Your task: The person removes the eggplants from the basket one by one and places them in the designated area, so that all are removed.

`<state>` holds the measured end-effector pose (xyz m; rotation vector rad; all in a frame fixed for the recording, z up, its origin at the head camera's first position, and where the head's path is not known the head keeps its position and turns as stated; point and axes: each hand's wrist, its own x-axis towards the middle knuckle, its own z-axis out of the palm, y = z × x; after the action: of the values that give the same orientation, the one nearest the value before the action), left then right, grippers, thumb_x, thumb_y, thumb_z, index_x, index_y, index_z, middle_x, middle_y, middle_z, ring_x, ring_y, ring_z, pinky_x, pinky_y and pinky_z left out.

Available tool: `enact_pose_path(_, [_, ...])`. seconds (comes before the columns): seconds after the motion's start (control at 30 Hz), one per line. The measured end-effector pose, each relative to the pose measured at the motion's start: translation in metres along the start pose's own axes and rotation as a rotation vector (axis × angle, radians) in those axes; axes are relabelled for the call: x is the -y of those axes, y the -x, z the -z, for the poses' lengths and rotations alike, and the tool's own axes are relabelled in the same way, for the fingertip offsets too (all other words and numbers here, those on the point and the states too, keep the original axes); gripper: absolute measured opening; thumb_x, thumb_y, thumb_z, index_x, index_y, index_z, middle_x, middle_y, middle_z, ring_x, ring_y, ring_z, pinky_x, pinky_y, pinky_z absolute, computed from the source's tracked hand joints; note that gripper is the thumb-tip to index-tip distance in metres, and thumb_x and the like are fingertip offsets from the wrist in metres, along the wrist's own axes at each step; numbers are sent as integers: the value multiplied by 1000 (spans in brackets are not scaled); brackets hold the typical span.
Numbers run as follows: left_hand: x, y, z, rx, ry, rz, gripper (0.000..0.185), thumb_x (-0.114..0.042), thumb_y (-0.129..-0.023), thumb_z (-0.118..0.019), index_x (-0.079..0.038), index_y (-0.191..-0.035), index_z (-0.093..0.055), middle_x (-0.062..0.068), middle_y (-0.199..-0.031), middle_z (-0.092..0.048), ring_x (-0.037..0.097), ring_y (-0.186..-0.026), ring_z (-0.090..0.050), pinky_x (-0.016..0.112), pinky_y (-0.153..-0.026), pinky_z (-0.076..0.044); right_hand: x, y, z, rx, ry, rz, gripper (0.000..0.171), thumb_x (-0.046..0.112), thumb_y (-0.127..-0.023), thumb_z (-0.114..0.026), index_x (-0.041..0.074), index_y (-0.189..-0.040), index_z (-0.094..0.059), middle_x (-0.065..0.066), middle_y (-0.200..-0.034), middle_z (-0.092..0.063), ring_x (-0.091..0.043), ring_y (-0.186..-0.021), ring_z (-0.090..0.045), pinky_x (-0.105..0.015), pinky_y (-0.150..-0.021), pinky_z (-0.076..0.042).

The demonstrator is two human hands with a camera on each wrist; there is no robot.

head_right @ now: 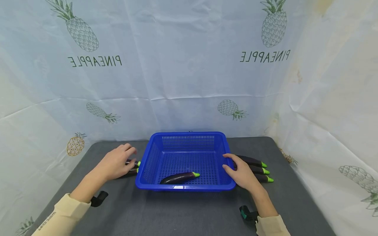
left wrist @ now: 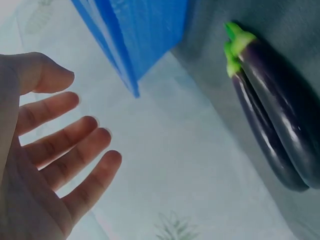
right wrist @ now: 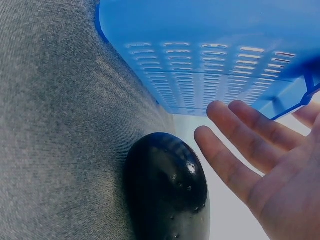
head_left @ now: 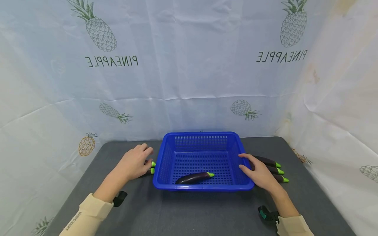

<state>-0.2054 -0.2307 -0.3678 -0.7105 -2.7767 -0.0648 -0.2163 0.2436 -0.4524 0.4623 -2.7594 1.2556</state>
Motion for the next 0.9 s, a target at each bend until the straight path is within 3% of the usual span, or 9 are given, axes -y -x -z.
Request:
enact_pose_path(0.33, [-32, -4, 8, -51, 39, -77, 15, -13, -90, -72, -9, -104, -68, 2, -95, -59, 17, -78, -50, 33, -64, -47, 0, 0, 0, -3, 16, 5, 48, 31, -103, -62, 9, -145, -52, -25, -147, -50, -39, -121, -57, -57, -93, -50])
enact_pose_path(0.43, [-41, -7, 8, -57, 49, -100, 16, -14, -90, -72, -9, -105, -68, 2, -97, -60, 17, -78, -52, 33, -65, -48, -1, 0, -1, -5, 16, 6, 48, 30, -103, -63, 9, -145, -52, -25, -146, -51, -36, -115, -59, -53, -90, -51])
enact_pose_path(0.63, [-57, -15, 3, -44, 60, -146, 16, -16, -91, -72, -11, -106, -69, 2, -97, -60, 17, -78, -53, 33, -65, -49, -1, -1, -2, -4, 28, 14, 48, 30, -103, -63, 9, -144, -53, -24, -145, -52, -31, -105, -57, -47, -84, -49])
enact_pose_path(0.9, [-75, -27, -4, 11, 89, -194, 17, -20, -93, -70, -13, -109, -67, 1, -96, -58, 16, -76, -49, 31, -64, -47, 2, 1, 0, -2, 18, 1, 48, 31, -103, -62, 8, -144, -52, -26, -147, -50, -41, -121, -57, -58, -93, -50])
